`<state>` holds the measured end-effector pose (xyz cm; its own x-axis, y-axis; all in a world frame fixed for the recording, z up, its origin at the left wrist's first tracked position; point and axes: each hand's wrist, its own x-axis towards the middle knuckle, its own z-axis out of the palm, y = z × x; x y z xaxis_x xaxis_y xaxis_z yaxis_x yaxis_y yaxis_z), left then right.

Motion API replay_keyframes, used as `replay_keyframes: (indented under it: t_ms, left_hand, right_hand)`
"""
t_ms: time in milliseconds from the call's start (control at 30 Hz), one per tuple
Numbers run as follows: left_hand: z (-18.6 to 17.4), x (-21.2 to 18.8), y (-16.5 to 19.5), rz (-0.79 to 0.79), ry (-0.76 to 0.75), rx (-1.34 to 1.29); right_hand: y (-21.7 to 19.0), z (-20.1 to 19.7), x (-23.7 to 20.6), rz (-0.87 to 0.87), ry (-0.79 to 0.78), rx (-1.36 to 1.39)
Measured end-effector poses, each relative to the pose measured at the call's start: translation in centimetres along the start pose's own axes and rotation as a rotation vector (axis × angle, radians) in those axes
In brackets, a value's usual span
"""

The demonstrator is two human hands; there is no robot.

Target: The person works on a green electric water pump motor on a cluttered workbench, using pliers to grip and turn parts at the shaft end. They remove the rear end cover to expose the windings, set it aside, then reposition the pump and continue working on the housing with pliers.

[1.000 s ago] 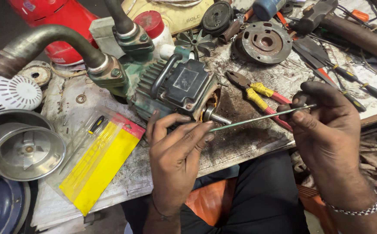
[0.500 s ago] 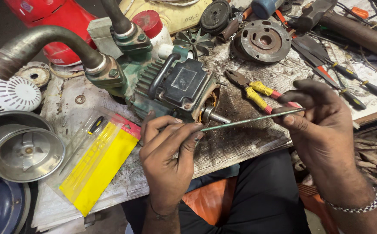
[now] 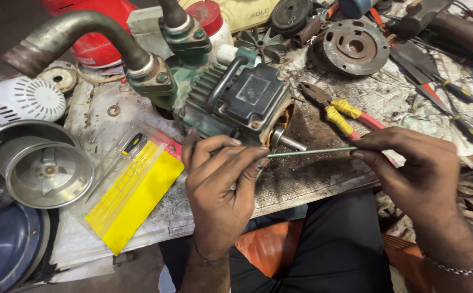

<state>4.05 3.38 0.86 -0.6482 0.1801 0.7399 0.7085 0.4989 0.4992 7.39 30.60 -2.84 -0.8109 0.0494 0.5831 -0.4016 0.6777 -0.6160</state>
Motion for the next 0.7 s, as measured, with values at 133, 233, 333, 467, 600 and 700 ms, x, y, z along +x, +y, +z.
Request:
replay_keyframes:
  t_ms: [133, 233, 333, 467, 600, 700]
  left_hand:
    - [0.2, -0.01, 0.1, 0.013, -0.049, -0.007]
    - [0.14, -0.02, 0.08, -0.006, -0.096, -0.031]
    - [-0.15, -0.09, 0.0, -0.03, -0.136, -0.066]
    - [-0.12, -0.2, -0.13, -0.035, -0.127, -0.079]
    - [-0.04, -0.28, -0.27, -0.028, -0.116, -0.09]
    - [-0.05, -0.29, -0.33, -0.048, -0.121, -0.096]
  right_hand:
    - [-0.73, 0.09, 0.05, -0.058, 0.077, -0.05]
    - [-0.74, 0.01, 0.16, -0.033, 0.075, -0.163]
    - [-0.66, -0.01, 0.17, 0.021, 0.078, -0.151]
    - [-0.65, 0.03, 0.1, 0.05, 0.082, -0.181]
    - [-0.55, -0.01, 0.08, 0.006, 0.073, -0.145]
    - [-0.33, -0.05, 0.02, -0.002, 0.058, -0.184]
